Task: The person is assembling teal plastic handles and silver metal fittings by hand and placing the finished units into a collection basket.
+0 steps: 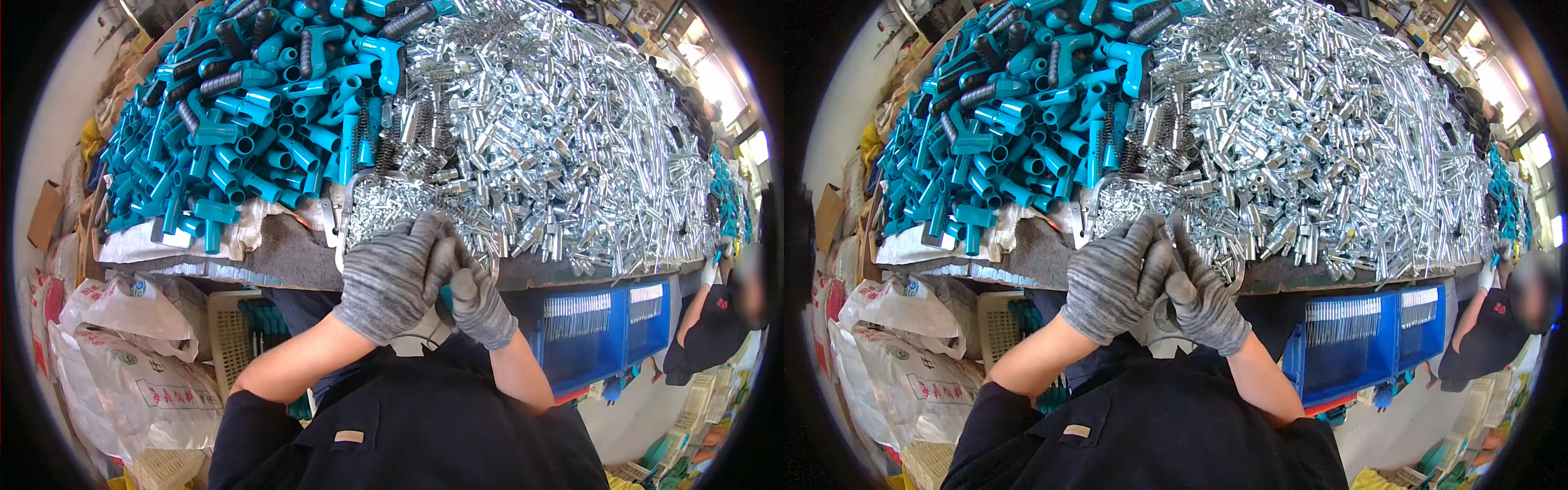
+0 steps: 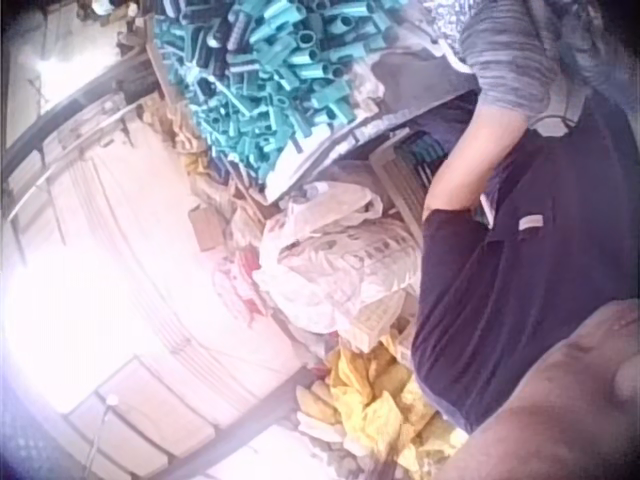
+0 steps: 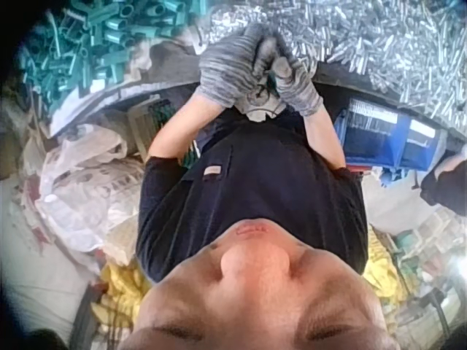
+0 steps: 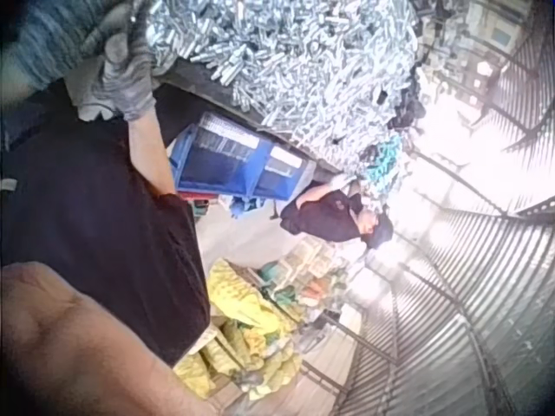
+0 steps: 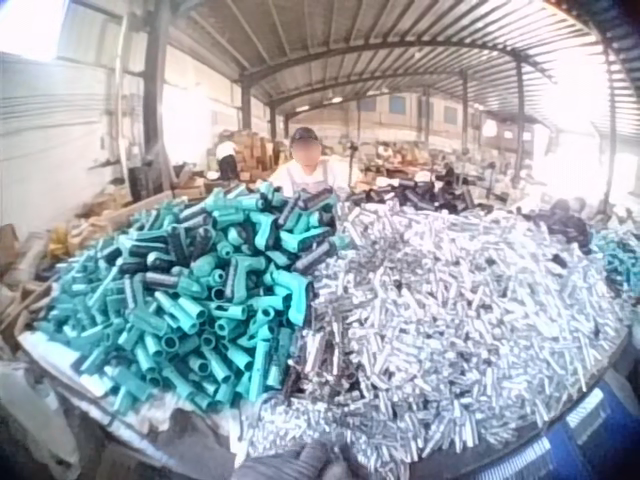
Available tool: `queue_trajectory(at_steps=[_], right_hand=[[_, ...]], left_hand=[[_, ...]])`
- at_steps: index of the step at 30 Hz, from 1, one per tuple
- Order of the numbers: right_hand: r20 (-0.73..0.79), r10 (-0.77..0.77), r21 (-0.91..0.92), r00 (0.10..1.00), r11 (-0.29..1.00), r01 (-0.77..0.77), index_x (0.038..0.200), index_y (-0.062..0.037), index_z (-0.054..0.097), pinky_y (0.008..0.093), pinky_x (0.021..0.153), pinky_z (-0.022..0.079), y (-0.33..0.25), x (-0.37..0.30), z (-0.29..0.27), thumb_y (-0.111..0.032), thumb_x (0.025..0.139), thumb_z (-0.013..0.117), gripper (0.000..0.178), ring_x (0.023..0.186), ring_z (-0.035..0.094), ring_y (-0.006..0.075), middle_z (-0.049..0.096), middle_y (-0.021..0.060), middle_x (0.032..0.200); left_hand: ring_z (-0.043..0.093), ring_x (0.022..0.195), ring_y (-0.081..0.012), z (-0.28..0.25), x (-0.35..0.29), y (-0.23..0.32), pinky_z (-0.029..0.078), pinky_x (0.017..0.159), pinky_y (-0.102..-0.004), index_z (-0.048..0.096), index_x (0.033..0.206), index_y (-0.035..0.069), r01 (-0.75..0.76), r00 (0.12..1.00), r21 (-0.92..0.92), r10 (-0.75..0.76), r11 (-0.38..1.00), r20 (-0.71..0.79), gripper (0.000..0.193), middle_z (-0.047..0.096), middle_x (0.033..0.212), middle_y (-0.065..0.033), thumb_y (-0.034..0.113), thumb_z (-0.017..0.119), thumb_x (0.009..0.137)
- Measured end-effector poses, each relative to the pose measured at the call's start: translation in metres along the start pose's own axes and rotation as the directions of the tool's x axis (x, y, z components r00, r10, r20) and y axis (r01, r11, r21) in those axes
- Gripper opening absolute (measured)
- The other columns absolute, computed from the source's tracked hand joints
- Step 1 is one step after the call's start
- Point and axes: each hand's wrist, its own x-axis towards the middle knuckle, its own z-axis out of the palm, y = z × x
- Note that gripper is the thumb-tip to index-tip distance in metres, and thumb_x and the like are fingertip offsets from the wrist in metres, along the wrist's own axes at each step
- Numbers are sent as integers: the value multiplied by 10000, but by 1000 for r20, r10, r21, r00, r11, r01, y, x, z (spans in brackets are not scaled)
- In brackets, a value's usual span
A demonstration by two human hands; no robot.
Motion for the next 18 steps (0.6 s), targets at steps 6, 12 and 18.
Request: queue_trajectory(at_steps=[6, 12, 18], right_hand=[[-81, -18, -706, 997, 707, -44, 1284, 51, 458, 335, 820, 490, -9, 10, -24, -445, 914, 551, 626, 876, 629, 229, 632, 177, 1017], [-162, 71, -558, 984, 816, -151, 1182, 28, 530, 290, 694, 474, -17, 6, -29, -457, 913, 553, 555, 786, 555, 138, 607, 90, 879], [-165, 104, -589, 981, 787, -183, 1176, 25, 538, 326, 750, 475, -9, 4, -47, -441, 913, 563, 536, 819, 581, 187, 617, 123, 914]], left_hand=[[649, 861, -337, -6, 93, -80, 513, 709, -448, 590, 1097, 111, 345, 937, 416, -278, 841, -213, 400, 670, 922, -163, 451, 533, 895], [623, 943, -358, -12, 107, -144, 498, 774, -451, 519, 1175, 139, 395, 918, 330, -360, 857, -165, 351, 649, 1015, -166, 206, 561, 833], [594, 714, -127, -32, 107, -102, 502, 659, -284, 608, 1117, 56, 125, 963, -4, -123, 992, -240, 268, 657, 839, -74, 34, 621, 850]])
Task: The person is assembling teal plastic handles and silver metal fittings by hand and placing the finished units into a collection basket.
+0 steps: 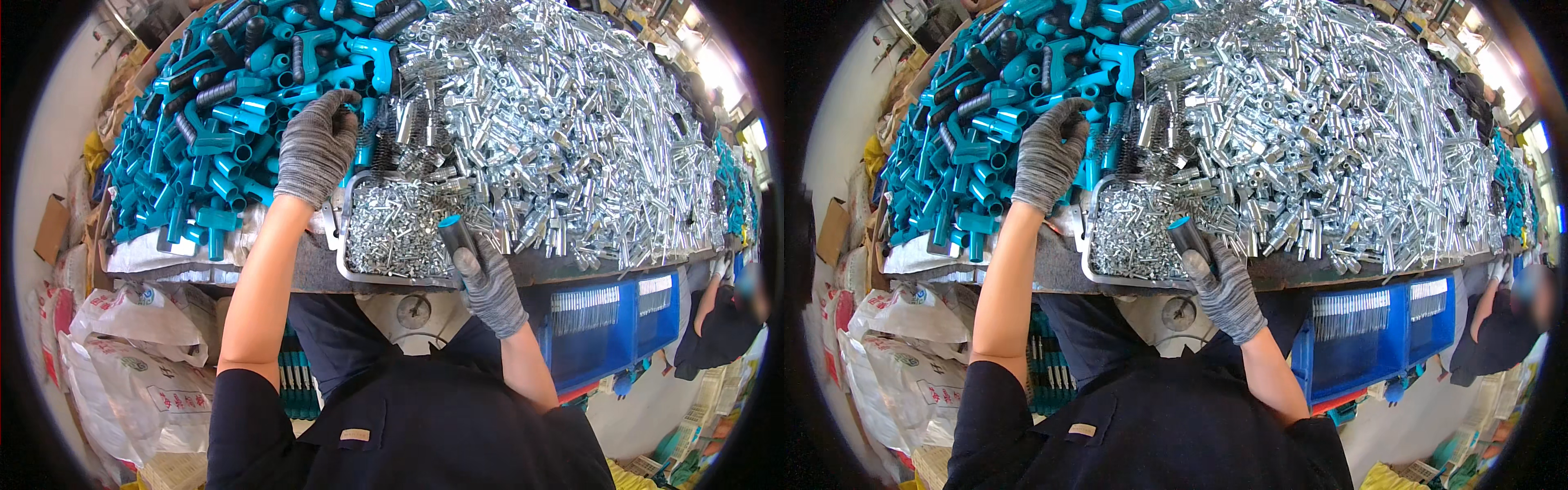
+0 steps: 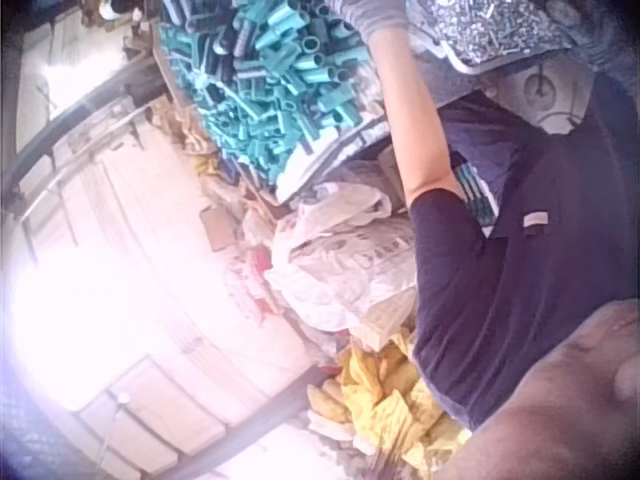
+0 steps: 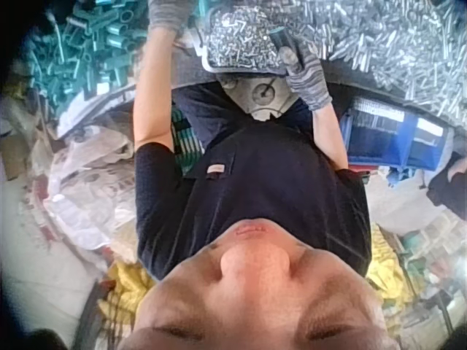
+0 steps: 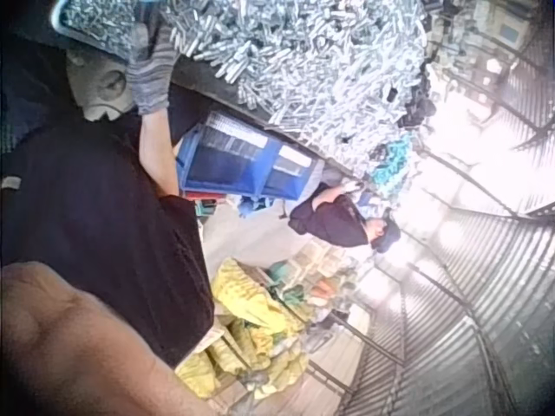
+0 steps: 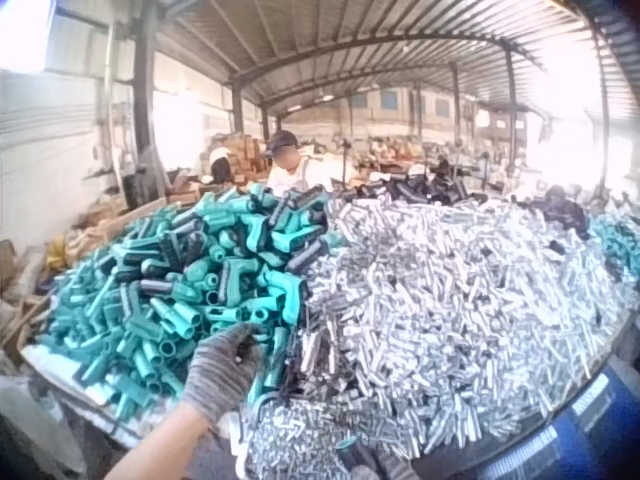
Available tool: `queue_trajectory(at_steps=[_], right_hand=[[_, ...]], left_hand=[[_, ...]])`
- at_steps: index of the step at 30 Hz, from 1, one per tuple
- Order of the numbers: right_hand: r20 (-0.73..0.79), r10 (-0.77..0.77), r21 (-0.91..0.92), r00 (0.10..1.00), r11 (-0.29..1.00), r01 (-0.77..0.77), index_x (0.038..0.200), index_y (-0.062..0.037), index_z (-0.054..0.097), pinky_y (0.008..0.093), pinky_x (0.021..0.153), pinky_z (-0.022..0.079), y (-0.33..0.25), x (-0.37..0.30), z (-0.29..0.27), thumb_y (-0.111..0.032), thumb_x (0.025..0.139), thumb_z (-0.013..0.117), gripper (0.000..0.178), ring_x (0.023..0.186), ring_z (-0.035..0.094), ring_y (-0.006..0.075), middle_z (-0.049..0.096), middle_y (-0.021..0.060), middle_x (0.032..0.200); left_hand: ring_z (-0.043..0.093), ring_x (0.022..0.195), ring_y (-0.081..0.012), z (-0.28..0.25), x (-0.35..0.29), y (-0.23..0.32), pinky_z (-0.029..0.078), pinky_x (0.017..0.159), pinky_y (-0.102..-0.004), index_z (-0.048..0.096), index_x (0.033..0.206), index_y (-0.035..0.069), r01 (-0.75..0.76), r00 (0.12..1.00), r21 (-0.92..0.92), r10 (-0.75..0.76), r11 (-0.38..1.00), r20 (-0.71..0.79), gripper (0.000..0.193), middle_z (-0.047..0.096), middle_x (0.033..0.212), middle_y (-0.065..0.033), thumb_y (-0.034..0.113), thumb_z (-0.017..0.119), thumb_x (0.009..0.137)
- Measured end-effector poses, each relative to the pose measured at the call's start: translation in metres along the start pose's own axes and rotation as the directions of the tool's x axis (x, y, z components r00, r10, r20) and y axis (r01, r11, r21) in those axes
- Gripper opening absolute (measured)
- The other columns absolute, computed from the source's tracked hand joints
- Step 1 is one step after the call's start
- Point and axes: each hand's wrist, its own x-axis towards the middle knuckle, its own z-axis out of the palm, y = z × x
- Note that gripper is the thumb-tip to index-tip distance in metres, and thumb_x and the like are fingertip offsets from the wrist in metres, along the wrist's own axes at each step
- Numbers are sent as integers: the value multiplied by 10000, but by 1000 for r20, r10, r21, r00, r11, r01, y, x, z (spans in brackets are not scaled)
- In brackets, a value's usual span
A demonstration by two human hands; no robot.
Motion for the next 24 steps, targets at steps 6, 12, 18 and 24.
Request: queue_trajectory(at_steps=[6, 12, 18, 24], right_hand=[[-4, -129, -47, 992, 991, 129, 1193, 33, 531, 362, 784, 483, -9, 4, 7, -448, 905, 567, 562, 876, 625, 258, 637, 183, 969], [-8, -182, -200, 983, 964, 177, 1175, 35, 529, 387, 757, 502, -19, -7, -7, -452, 884, 585, 570, 857, 646, 340, 640, 219, 938], [-90, -169, -187, 981, 971, 150, 1184, 29, 522, 374, 720, 513, -23, 2, -8, -446, 887, 586, 563, 807, 662, 316, 651, 201, 903], [-169, -172, -160, 970, 976, 146, 1187, 7, 522, 348, 692, 516, -20, 7, -13, -415, 900, 584, 514, 780, 668, 263, 653, 169, 878]], left_hand=[[608, 714, -92, -4, -26, 47, 498, 608, -232, 629, 1026, -1, 374, 713, -489, 93, 788, 695, 230, 637, 803, -33, 157, 675, 866], [612, 663, -93, -6, -15, 66, 496, 570, -223, 657, 968, -6, 409, 596, -402, 94, 819, 797, 208, 640, 745, -44, 169, 681, 859], [628, 632, -311, 26, -10, 93, 515, 585, -364, 666, 1029, 70, -309, 637, 65, 156, 949, 755, 388, 658, 793, -174, 414, 622, 854], [637, 936, -343, 55, 110, 35, 520, 798, -411, 599, 1108, 59, -51, 995, 517, -3, 855, 102, 526, 639, 991, -219, 462, 648, 773]])
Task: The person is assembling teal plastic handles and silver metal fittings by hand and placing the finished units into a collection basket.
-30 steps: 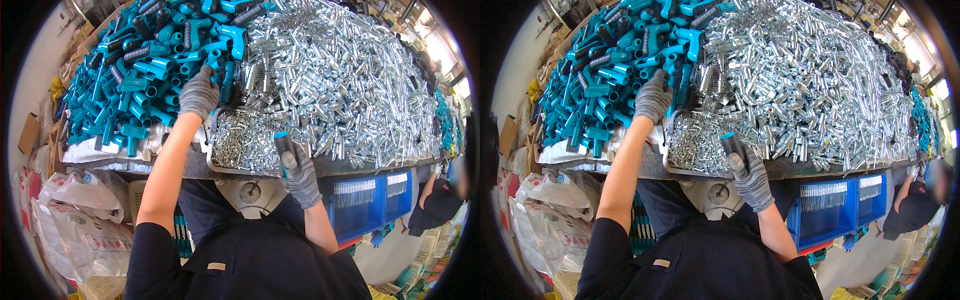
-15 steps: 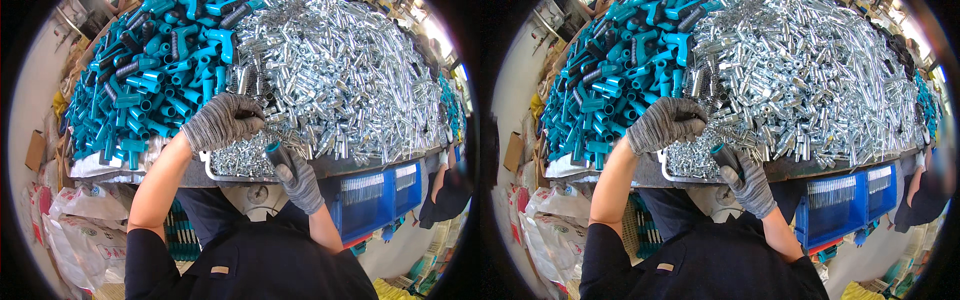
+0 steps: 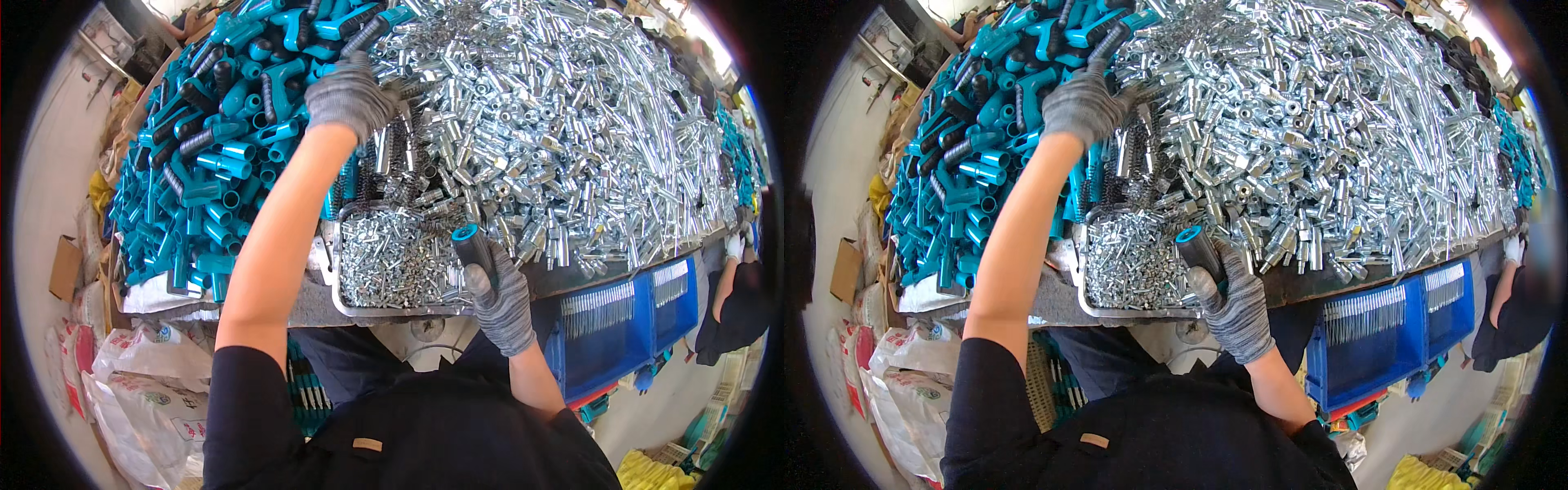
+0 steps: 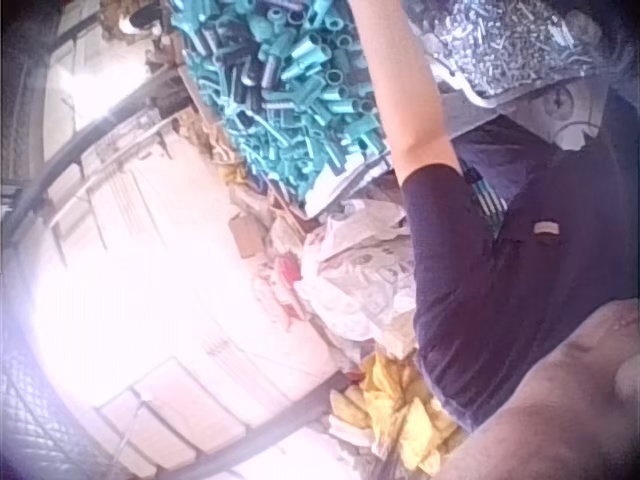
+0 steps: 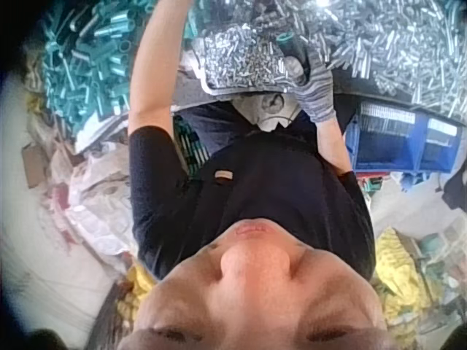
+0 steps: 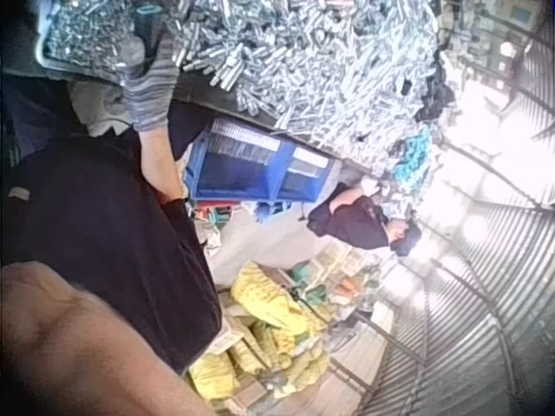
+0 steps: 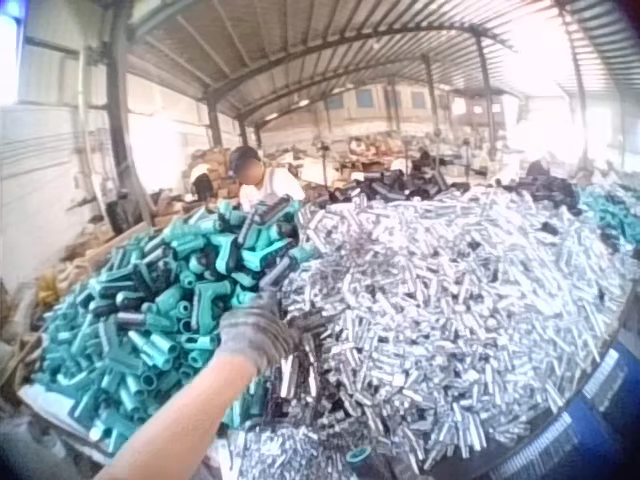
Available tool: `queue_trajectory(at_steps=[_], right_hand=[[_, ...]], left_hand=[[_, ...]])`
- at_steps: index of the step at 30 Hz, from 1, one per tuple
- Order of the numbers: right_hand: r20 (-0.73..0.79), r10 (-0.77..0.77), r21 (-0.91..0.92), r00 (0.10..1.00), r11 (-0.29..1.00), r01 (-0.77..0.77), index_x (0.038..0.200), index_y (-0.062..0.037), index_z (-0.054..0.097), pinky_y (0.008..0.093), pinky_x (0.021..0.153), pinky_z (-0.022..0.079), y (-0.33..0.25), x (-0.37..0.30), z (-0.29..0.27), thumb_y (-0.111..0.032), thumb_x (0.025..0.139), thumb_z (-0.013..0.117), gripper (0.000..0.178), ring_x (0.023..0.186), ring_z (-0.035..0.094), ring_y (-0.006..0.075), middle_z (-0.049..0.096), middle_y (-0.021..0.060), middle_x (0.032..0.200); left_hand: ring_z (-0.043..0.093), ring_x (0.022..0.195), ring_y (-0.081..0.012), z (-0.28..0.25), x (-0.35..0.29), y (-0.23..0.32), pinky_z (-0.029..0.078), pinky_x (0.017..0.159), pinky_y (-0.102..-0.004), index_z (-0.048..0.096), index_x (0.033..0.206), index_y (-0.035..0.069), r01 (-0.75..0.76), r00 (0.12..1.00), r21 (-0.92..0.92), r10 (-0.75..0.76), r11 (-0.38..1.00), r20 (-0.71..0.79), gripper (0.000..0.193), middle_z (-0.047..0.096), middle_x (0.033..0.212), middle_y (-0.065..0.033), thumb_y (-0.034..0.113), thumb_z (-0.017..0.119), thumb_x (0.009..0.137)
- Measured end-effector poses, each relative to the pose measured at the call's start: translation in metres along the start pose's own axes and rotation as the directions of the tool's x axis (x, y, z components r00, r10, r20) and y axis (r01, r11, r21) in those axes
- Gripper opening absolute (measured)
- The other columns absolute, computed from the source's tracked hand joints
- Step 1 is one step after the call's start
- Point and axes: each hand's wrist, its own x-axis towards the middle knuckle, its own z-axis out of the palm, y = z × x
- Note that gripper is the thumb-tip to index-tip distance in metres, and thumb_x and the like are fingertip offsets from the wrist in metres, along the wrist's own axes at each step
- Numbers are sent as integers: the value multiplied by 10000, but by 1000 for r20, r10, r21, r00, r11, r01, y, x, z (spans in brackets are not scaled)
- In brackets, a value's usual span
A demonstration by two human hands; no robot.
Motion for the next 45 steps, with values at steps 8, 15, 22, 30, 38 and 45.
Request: queue_trajectory(at_steps=[8, 15, 22, 30, 38, 45], right_hand=[[-49, 47, 27, 998, 999, -46, 1163, 37, 528, 345, 710, 508, -1, -3, -8, -439, 907, 558, 541, 787, 663, 254, 659, 184, 874], [-46, 86, -15, 995, 996, -87, 1162, 62, 528, 349, 701, 501, 14, -10, -21, -457, 892, 580, 587, 767, 654, 247, 659, 180, 842], [-110, -37, 65, 993, 997, 44, 1166, 39, 535, 360, 715, 499, 7, -11, -17, -457, 891, 582, 569, 805, 665, 269, 665, 181, 865], [58, -153, -135, 987, 978, 159, 1167, 9, 540, 420, 672, 511, -22, -22, -17, -520, 871, 565, 607, 777, 654, 383, 640, 231, 849], [-17, -66, 6, 998, 998, 66, 1134, -14, 568, 379, 588, 500, -10, -28, -9, -533, 868, 569, 584, 668, 650, 303, 637, 171, 750], [674, 179, 586, 717, 463, -666, 1177, -23, 504, 204, 287, 316, -48, -21, -18, -738, 755, 525, 831, 326, 390, 60, 471, 19, 530]], left_hand=[[569, 1142, -292, 17, 33, 4, 467, 937, -395, 427, 1272, -23, 150, 952, 309, -222, 939, 210, 751, 557, 1247, -184, 422, 689, 726], [593, 1022, -353, -56, -18, -20, 492, 866, -418, 536, 1207, 196, -123, 958, 294, 191, 948, -216, 382, 607, 1116, -158, 349, 570, 858], [591, 941, -161, -110, -103, 4, 483, 828, -306, 542, 1253, 25, -153, 889, -707, 409, 690, 207, 390, 640, 1069, -75, 251, 552, 936], [625, 861, -187, -127, -104, 10, 511, 772, -309, 586, 1178, -10, 13, 598, -584, 462, 812, 655, 375, 656, 957, -137, 276, 561, 938], [523, 1149, -357, -58, -126, 33, 368, 1000, -469, 616, 1019, 28, -583, 798, -398, 591, 708, -118, 376, 600, 1114, -239, 364, 634, 851], [457, 1231, -363, -32, -142, 68, 329, 1045, -490, 610, 1013, 100, -220, 935, -963, 249, -155, -254, 402, 594, 1187, -173, 419, 705, 788]])
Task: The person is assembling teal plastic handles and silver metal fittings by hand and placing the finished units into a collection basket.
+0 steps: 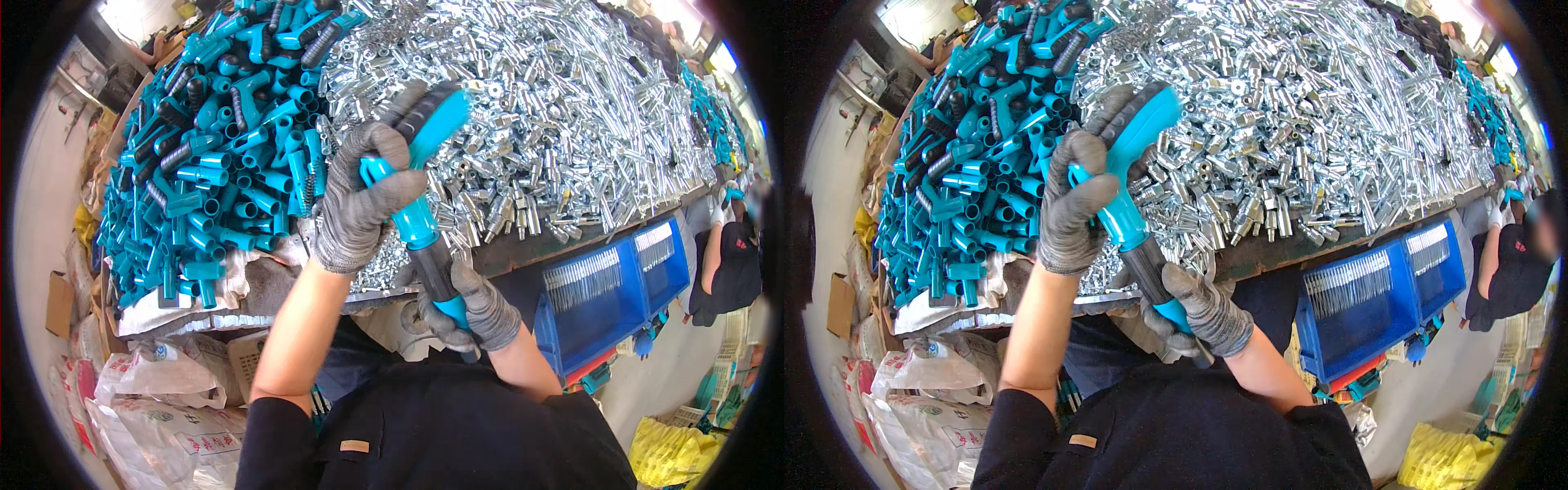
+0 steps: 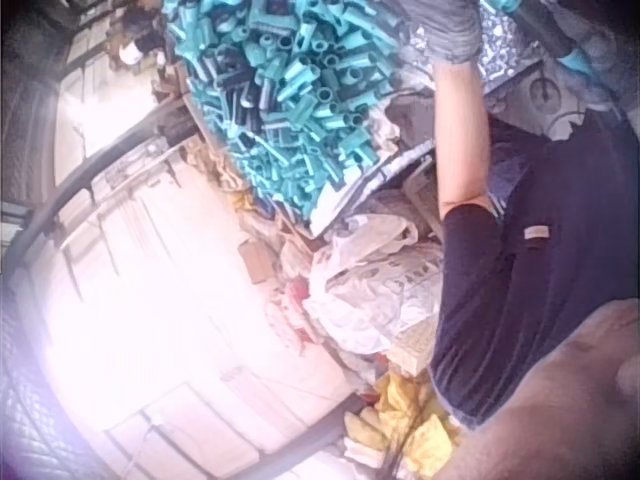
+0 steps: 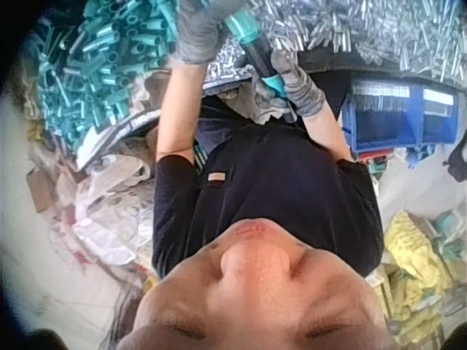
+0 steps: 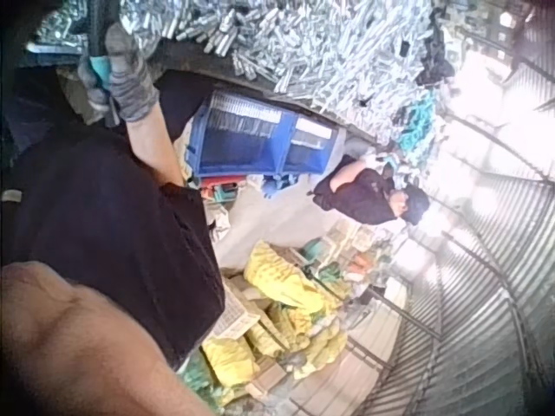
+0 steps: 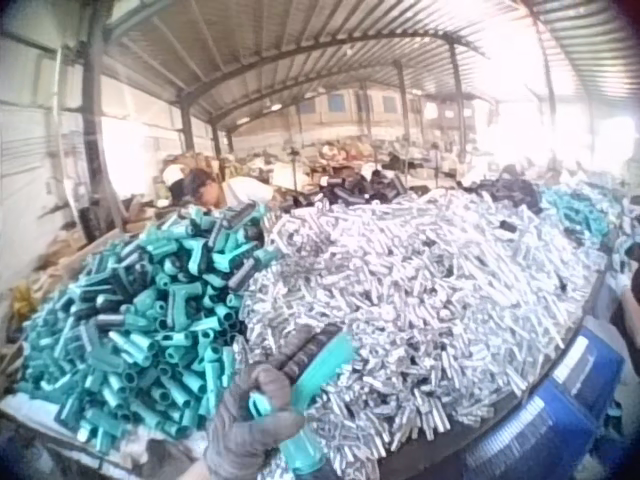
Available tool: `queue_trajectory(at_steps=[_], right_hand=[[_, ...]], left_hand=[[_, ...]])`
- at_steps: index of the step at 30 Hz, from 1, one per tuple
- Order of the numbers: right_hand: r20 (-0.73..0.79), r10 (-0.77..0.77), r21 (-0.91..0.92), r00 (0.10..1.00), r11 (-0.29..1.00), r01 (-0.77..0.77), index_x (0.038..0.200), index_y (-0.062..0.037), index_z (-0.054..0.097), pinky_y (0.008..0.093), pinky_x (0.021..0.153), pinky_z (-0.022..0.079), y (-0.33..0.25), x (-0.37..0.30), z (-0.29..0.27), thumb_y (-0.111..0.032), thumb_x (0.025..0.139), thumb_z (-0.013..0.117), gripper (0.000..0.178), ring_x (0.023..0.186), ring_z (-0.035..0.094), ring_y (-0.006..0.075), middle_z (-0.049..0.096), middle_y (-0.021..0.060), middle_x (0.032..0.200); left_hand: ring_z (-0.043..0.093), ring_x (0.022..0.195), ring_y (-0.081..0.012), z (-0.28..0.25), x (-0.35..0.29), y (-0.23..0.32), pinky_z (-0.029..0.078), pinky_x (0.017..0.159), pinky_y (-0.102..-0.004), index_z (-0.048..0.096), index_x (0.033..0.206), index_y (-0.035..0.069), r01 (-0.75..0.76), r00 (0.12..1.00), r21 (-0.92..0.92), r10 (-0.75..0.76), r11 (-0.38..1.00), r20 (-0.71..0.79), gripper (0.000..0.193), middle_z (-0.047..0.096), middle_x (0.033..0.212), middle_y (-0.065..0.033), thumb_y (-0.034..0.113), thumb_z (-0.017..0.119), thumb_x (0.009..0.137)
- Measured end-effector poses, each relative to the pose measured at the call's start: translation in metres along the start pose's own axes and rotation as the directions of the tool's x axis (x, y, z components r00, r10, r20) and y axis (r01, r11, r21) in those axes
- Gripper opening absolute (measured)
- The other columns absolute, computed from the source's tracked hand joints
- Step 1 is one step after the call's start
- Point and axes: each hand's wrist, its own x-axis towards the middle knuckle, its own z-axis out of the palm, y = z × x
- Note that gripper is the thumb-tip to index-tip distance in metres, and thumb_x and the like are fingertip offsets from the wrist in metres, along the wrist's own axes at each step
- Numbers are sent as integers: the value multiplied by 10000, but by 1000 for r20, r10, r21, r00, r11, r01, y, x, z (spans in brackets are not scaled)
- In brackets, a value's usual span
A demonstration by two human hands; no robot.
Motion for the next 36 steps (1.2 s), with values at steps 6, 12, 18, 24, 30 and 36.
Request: queue_trajectory(at_steps=[6, 12, 18, 24, 30, 36], right_hand=[[258, -21, 172, 966, 985, -25, 1237, -17, 469, 198, 268, 265, 18, -2, -14, -689, 798, 524, 805, 315, 344, 57, 407, 4, 506], [131, -170, 206, 977, 968, 141, 1256, -20, 445, 203, 276, 253, 4, -27, -41, -643, 819, 544, 768, 318, 326, 64, 410, 2, 511], [144, 49, -32, 988, 998, -45, 1275, -30, 452, 213, 310, 289, 21, -12, -43, -586, 813, 609, 740, 369, 405, 89, 518, 29, 599], [230, 117, 40, 966, 991, -130, 1275, -40, 436, 243, 312, 369, 15, -21, -23, -438, 876, 573, 580, 380, 458, 110, 570, 100, 685], [-21, -124, 86, 992, 988, 126, 1218, -12, 466, 224, 290, 283, 4, -15, -53, -539, 859, 570, 646, 364, 412, 90, 536, 38, 639], [-181, 129, -13, 975, 991, -133, 1200, -76, 495, 238, 323, 301, 39, -3, -52, -401, 869, 600, 476, 397, 412, 85, 524, 27, 638]], left_hand=[[535, 839, -243, -3, 26, 18, 377, 895, -408, 452, 692, 102, 309, 939, -840, -4, 446, 344, 724, 537, 699, -89, 822, 395, 746], [600, 837, -146, -32, 32, 40, 467, 821, -300, 615, 1160, -4, 184, 945, 244, -240, 952, 224, 366, 658, 879, -75, 259, 472, 951], [586, 1082, -228, -33, 37, 5, 423, 976, -347, 582, 1219, 86, -423, 807, 214, 259, 880, 531, 335, 657, 1100, -107, 263, 462, 962], [581, 1086, -193, -49, 35, -26, 441, 949, -316, 586, 1211, 6, 262, 893, 161, -303, 951, 333, 400, 629, 1170, -111, 303, 442, 987], [570, 1124, -209, -59, 40, 7, 428, 977, -338, 582, 1231, 41, 131, 820, 300, -273, 945, 502, 388, 600, 1227, -110, 297, 433, 981], [596, 1089, -217, -38, 37, 28, 441, 968, -350, 580, 1228, 37, 56, 785, 178, -153, 982, 600, 408, 635, 1155, -133, 305, 394, 984]])
